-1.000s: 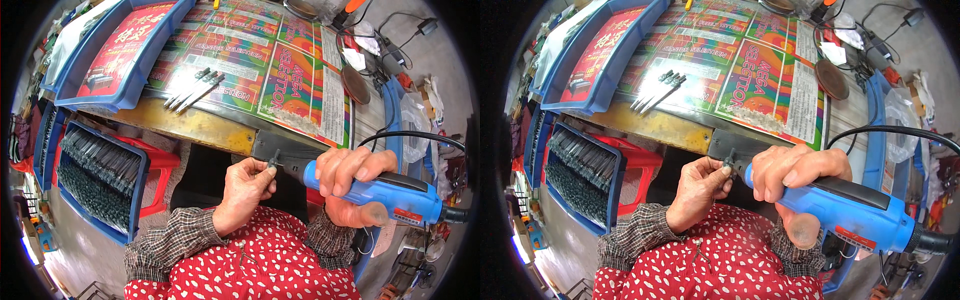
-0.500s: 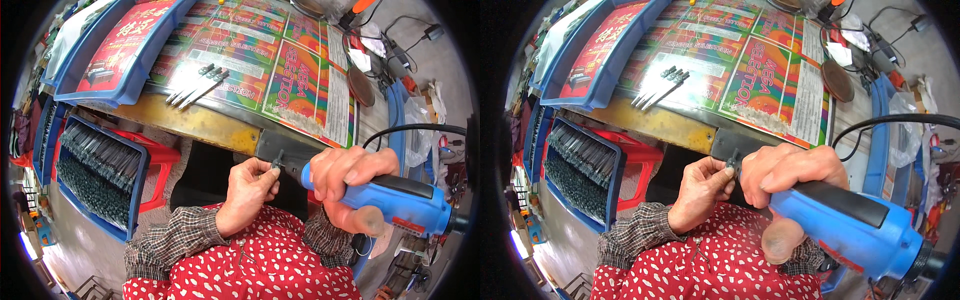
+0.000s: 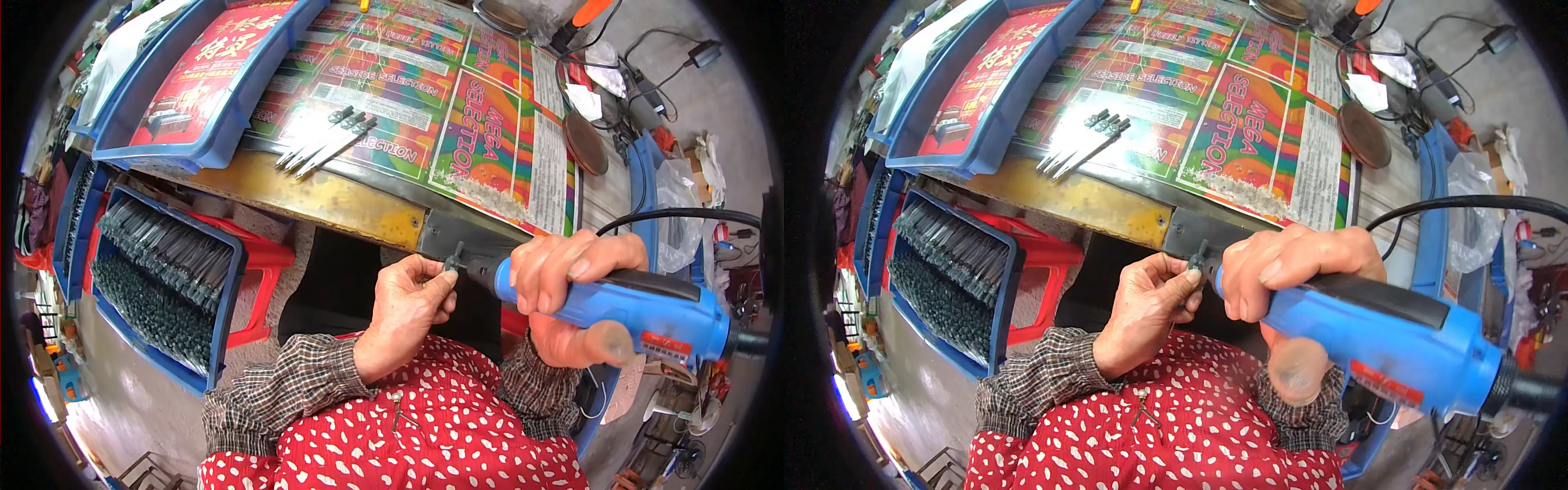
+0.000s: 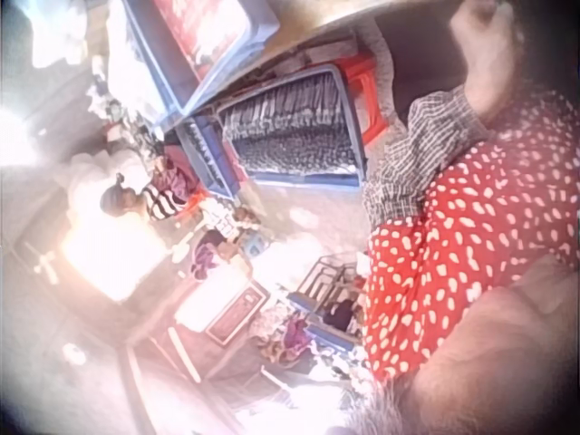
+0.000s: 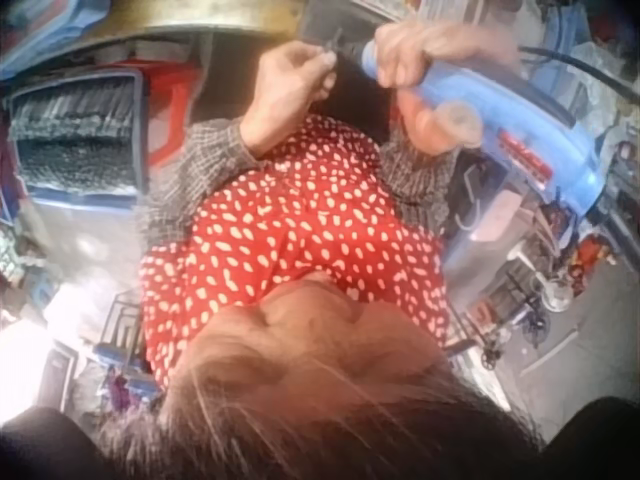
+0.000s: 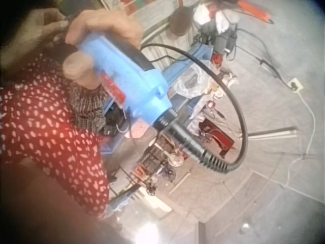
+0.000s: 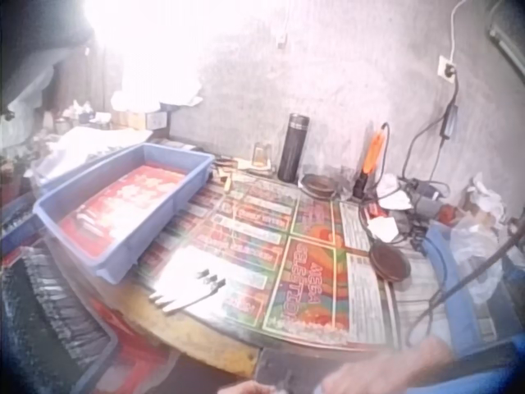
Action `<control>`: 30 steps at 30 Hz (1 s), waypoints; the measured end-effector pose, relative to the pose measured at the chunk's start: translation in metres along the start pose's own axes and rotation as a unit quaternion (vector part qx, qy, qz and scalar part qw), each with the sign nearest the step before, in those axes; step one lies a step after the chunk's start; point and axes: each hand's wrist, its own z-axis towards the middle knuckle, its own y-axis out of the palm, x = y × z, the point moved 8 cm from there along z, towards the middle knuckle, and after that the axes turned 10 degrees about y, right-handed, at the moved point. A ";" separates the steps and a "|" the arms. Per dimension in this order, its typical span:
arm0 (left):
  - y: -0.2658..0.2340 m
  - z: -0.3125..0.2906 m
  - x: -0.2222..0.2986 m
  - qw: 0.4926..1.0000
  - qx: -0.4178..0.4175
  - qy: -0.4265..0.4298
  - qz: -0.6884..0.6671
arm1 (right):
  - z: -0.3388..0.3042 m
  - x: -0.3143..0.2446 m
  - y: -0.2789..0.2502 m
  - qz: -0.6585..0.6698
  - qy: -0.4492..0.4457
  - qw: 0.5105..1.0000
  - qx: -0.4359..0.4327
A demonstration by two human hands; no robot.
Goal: The person attaches screws to small black industrial components using an electric screwdriver at a workbench.
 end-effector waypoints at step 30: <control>0.000 0.000 0.006 1.000 0.006 -0.014 0.027 | 0.010 0.009 0.010 -0.001 0.004 0.998 -0.067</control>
